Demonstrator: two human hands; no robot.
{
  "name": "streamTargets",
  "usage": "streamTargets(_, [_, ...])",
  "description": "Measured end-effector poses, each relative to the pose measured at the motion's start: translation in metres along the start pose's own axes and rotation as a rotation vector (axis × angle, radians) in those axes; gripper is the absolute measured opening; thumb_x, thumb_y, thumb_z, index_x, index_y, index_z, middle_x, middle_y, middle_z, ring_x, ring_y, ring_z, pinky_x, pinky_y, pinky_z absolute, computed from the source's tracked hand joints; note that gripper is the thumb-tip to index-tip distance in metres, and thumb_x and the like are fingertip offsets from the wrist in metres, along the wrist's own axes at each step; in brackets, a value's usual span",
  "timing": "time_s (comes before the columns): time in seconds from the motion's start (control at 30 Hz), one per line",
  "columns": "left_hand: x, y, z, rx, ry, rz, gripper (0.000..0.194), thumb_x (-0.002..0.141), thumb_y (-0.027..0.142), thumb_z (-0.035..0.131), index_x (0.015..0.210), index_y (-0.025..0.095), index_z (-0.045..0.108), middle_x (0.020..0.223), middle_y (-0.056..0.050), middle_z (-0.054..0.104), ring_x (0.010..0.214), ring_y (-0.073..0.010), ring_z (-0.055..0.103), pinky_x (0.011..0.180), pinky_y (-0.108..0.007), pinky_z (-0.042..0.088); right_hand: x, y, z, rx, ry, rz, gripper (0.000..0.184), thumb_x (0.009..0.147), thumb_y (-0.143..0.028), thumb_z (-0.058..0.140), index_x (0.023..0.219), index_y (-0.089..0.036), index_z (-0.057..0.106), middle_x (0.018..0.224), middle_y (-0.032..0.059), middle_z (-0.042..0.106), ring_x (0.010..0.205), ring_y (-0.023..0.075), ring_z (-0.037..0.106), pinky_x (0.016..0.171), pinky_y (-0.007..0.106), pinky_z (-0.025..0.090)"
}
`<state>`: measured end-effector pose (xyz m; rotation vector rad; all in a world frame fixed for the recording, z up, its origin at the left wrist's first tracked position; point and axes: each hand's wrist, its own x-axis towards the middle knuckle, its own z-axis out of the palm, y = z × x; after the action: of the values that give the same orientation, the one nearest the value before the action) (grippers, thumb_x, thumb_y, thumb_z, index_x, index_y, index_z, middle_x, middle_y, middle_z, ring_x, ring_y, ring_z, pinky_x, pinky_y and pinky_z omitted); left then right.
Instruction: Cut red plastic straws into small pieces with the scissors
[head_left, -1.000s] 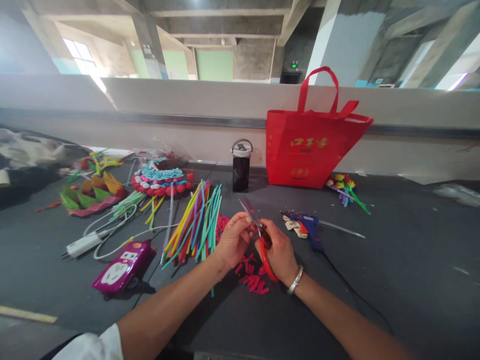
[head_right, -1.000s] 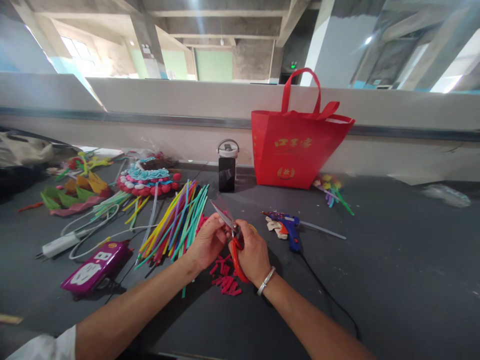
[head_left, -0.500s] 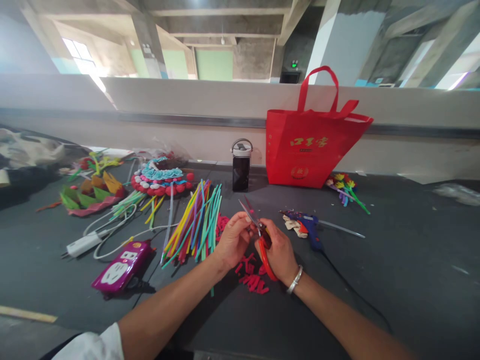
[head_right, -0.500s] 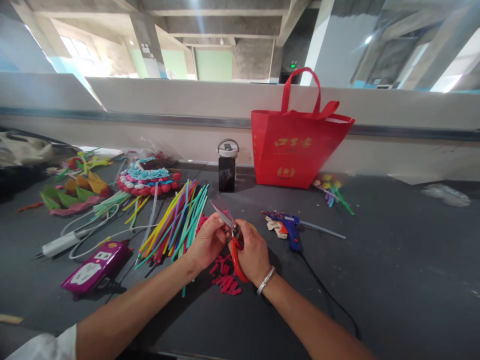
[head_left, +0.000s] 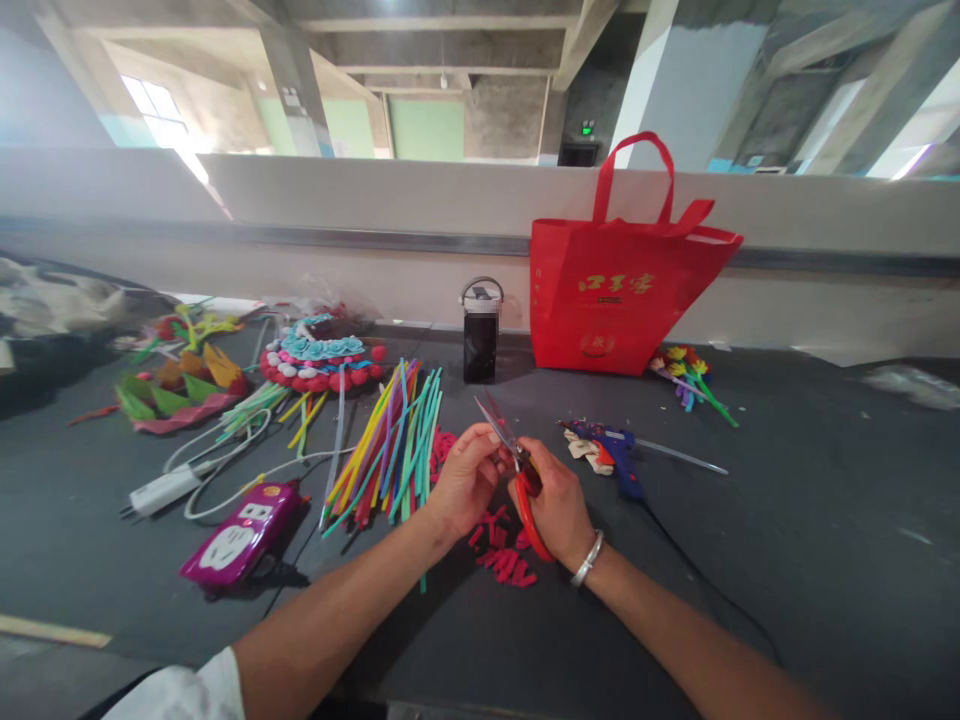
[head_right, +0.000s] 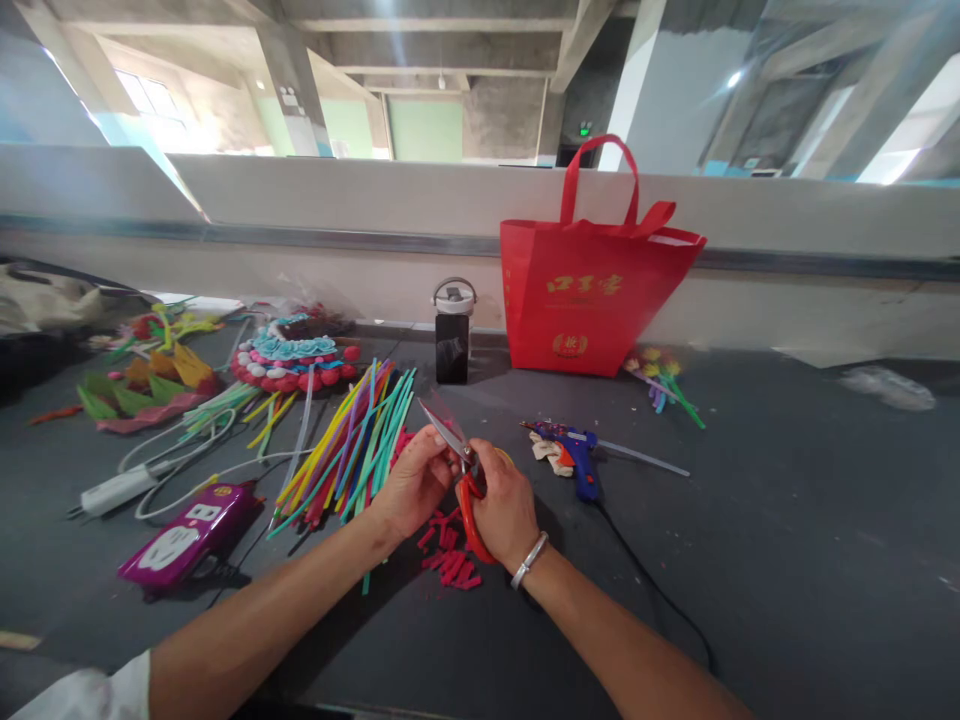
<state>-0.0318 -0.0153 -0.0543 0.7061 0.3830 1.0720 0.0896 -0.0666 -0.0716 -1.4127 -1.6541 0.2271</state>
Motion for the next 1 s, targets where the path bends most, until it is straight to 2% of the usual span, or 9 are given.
streamTargets(0.27, [0.0006,0.0008,-0.0005,-0.014,0.003,0.002,0.011,0.075,0.022,0.068,0.076,0.016,0.059,0.068,0.001,0.059,0.065,-0.0116,0.054,0.067,-0.026,0.042,-0.0002,0.0024,0.0003,0.001,0.003,0.004,0.038,0.075,-0.012,0.054,0.111,-0.023,0.055,0.095,0.0022,0.069,0.084,0.0189,0.066,0.076,0.028,0.049])
streamTargets(0.5, [0.0015,0.0015,-0.0010,-0.002,0.006,0.024,0.011,0.076,0.022,0.068,0.075,0.016,0.059,0.071,0.001,0.060,0.067,-0.0109,0.054,0.069,-0.025,0.042,0.0010,0.0010,-0.0018,-0.084,-0.024,0.019,0.039,0.076,-0.015,0.054,0.115,-0.023,0.054,0.101,0.0043,0.068,0.092,0.0213,0.064,0.081,0.032,0.049])
streamTargets(0.77, [0.0013,0.0008,-0.0014,-0.020,-0.004,0.011,0.008,0.077,0.019,0.066,0.075,0.016,0.059,0.070,0.001,0.059,0.066,-0.0106,0.054,0.068,-0.025,0.041,0.0009,0.0019,-0.0016,-0.058,-0.020,0.012,0.039,0.075,-0.013,0.054,0.113,-0.022,0.055,0.098,0.0035,0.068,0.089,0.0203,0.065,0.079,0.030,0.049])
streamTargets(1.0, [0.0010,0.0013,-0.0013,-0.005,-0.010,0.015,0.009,0.076,0.021,0.066,0.075,0.016,0.060,0.069,0.001,0.058,0.066,-0.0116,0.054,0.068,-0.026,0.041,0.0005,0.0004,-0.0014,-0.030,0.005,0.006,0.036,0.074,-0.011,0.054,0.108,-0.023,0.058,0.091,0.0016,0.069,0.077,0.0177,0.066,0.071,0.026,0.048])
